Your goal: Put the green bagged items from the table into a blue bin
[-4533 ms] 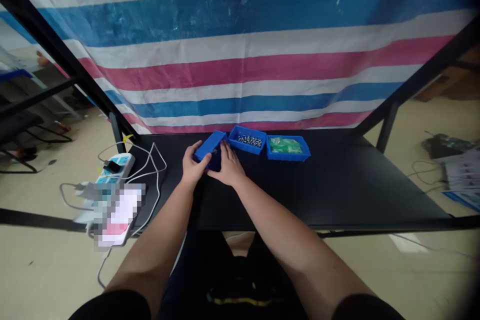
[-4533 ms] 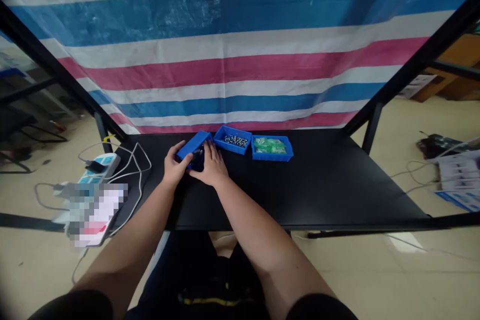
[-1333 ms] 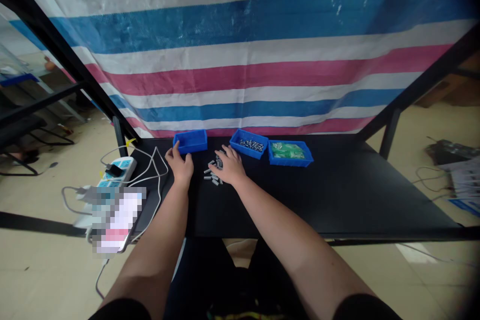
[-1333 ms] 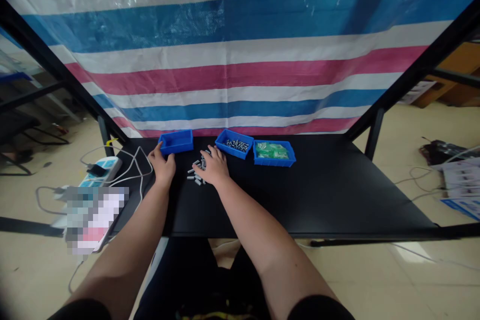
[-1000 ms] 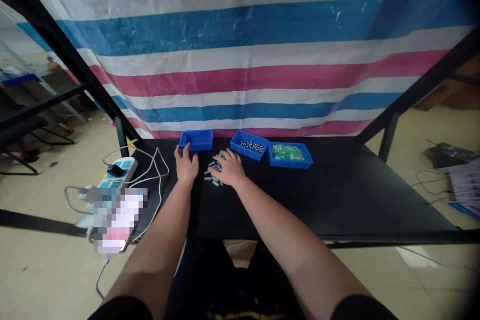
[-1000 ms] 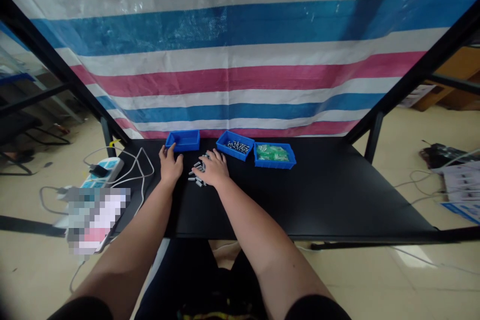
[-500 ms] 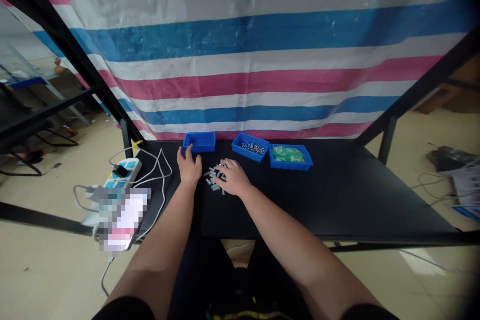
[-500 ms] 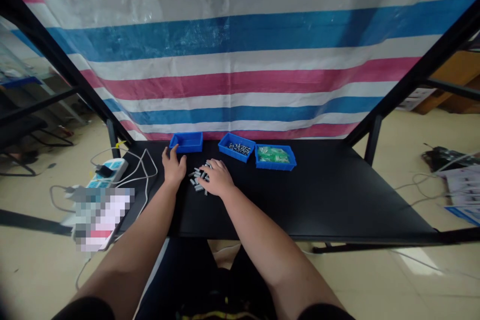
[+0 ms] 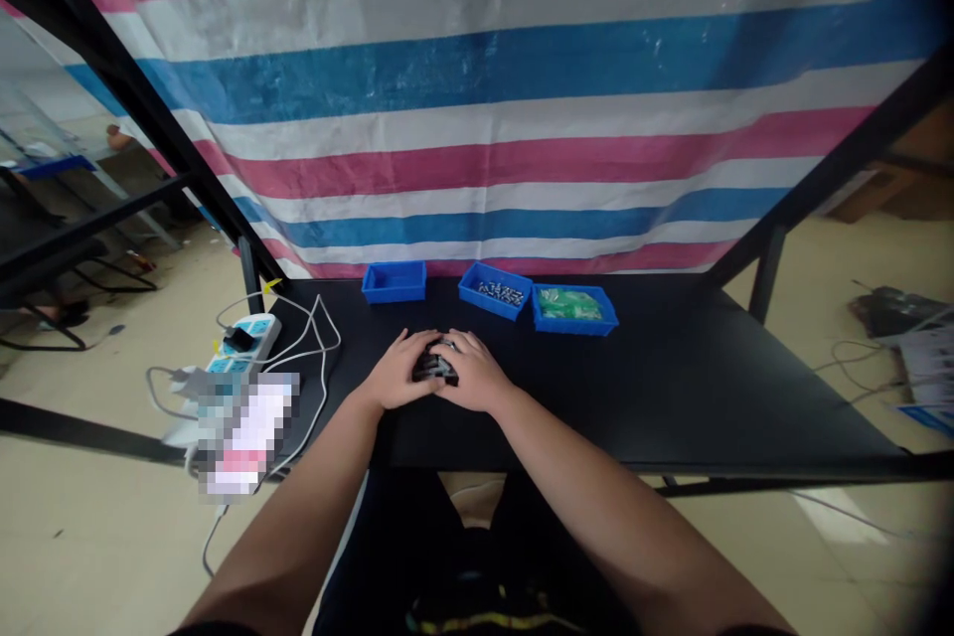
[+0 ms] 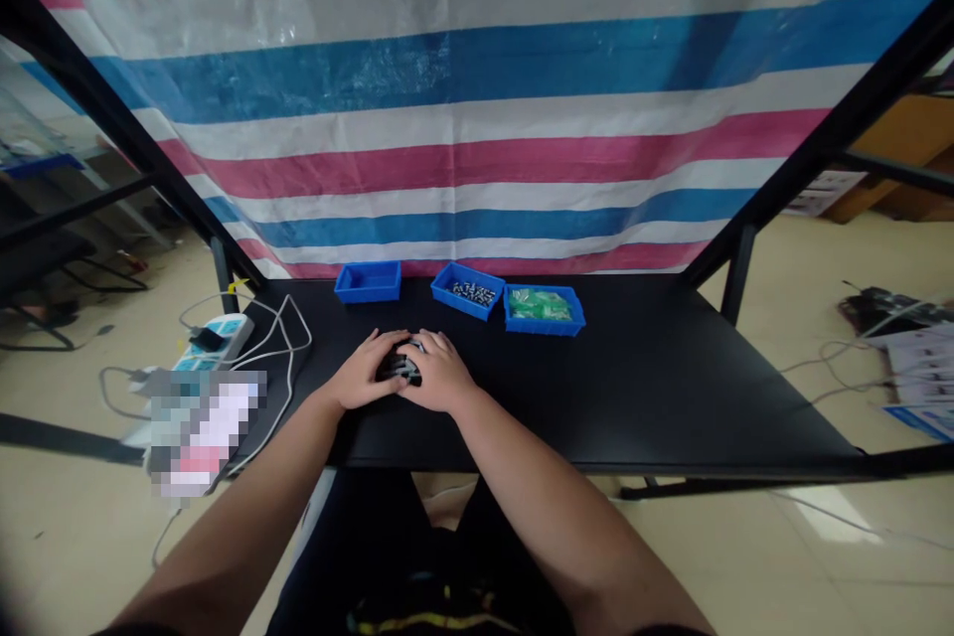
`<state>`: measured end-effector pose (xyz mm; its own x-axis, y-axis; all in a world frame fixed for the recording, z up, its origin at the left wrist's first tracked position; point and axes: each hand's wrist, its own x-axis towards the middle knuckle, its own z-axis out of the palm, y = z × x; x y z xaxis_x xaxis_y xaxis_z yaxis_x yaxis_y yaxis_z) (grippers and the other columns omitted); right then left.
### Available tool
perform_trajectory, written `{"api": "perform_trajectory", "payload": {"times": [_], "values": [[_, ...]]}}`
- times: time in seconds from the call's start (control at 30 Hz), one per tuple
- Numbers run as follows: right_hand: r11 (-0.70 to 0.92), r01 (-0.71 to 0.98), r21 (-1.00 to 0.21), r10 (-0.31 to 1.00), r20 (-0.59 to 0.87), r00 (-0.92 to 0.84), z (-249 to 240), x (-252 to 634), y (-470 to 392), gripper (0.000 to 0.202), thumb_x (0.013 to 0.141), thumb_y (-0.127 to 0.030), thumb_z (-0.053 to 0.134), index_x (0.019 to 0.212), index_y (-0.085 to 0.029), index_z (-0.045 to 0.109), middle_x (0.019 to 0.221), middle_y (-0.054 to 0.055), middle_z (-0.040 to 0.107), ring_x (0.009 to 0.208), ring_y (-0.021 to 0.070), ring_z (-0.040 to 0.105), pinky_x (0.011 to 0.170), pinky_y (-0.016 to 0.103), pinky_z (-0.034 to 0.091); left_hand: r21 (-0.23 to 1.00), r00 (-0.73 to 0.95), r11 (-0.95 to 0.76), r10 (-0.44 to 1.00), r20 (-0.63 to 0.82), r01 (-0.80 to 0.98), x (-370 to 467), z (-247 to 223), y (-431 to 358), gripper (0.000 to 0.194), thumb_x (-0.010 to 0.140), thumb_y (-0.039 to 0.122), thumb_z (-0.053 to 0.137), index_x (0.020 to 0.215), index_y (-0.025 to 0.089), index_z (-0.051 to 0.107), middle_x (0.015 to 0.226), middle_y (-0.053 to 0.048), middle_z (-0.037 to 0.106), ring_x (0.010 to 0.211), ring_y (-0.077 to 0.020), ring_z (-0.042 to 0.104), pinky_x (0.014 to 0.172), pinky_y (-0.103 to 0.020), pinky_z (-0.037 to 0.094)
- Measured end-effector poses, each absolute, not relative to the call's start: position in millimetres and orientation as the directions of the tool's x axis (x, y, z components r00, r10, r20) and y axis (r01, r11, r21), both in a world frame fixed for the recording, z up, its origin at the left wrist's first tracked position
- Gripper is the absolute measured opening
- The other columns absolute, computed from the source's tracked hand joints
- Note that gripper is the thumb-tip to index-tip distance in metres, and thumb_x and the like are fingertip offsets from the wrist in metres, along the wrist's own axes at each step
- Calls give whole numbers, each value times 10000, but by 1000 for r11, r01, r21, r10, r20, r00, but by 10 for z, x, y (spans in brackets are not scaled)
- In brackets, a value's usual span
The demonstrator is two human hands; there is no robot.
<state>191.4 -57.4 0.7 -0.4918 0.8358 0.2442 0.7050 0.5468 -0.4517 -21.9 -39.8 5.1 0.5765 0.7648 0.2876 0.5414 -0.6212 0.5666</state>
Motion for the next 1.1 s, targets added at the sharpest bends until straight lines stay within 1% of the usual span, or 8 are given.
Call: {"api": "perform_trajectory", "payload": {"times": [0.13, 0.23, 0.37, 0.47, 0.6, 0.77, 0.93, 1.1], "values": [[589, 649, -482, 803, 258, -537, 7, 2077, -707, 947, 679, -600, 800, 1472, -217, 453, 1577, 136, 372, 1502, 332, 269, 1233, 513, 233, 552, 666, -669, 702, 251, 497, -202, 41, -456, 1119, 649, 608, 838, 1575, 259, 315, 1566, -170, 424, 1435, -379, 416, 1214, -621, 233], [588, 654, -476, 804, 259, -535, -44, 2189, -770, 1109, 624, -663, 811, 1526, -189, 372, 1628, 155, 276, 1535, 343, 179, 1243, 510, 215, 524, 693, -699, 674, 256, 487, -162, 3, -476, 1271, 579, 680, 846, 1600, 218, 246, 1600, -200, 351, 1464, -389, 364, 1219, -600, 252], [569, 694, -441, 820, 245, -517, -150, 2250, -732, 1299, 560, -740, 807, 1581, -150, 263, 1650, 194, 203, 1539, 381, 141, 1253, 564, 132, 481, 692, -685, 693, 200, 547, -103, -31, -456, 1349, 551, 762, 811, 1606, 173, 209, 1611, -219, 316, 1484, -389, 324, 1226, -585, 253], [574, 694, -434, 816, 233, -529, -206, 2241, -616, 1340, 560, -777, 784, 1592, -128, 228, 1649, 220, 195, 1528, 395, 180, 1249, 585, 121, 456, 675, -670, 714, 183, 586, -55, -32, -404, 1312, 603, 792, 760, 1602, 146, 208, 1617, -225, 294, 1500, -374, 294, 1234, -572, 242], [602, 663, -444, 795, 260, -548, -213, 2226, -461, 1289, 580, -733, 807, 1578, -132, 256, 1589, 221, 340, 1485, 390, 302, 1241, 586, 176, 417, 664, -675, 721, 198, 608, 23, -34, -336, 1168, 699, 773, 699, 1576, 125, 282, 1580, -242, 361, 1484, -352, 340, 1232, -576, 243], [635, 631, -445, 772, 343, -535, -190, 2239, -449, 1038, 645, -617, 832, 1471, -151, 410, 1462, 196, 493, 1406, 382, 426, 1198, 588, 294, 435, 626, -645, 751, 211, 628, 74, -43, -365, 1013, 759, 743, 669, 1516, 124, 404, 1530, -222, 454, 1456, -312, 402, 1234, -519, 287], [655, 606, -452, 756, 377, -535, -152, 2259, -540, 748, 717, -514, 824, 1304, -162, 522, 1329, 178, 578, 1330, 365, 502, 1128, 560, 407, 445, 596, -635, 765, 246, 632, 94, -44, -470, 910, 775, 737, 666, 1446, 142, 504, 1469, -179, 546, 1408, -297, 477, 1225, -484, 333], [662, 575, -481, 748, 370, -551, -132, 2350, -588, 537, 806, -420, 776, 1233, -185, 550, 1303, 162, 600, 1322, 342, 519, 1102, 545, 442, 421, 630, -675, 730, 265, 606, 112, -45, -492, 769, 853, 677, 630, 1426, 175, 521, 1444, -143, 581, 1405, -280, 483, 1216, -486, 352]]}}
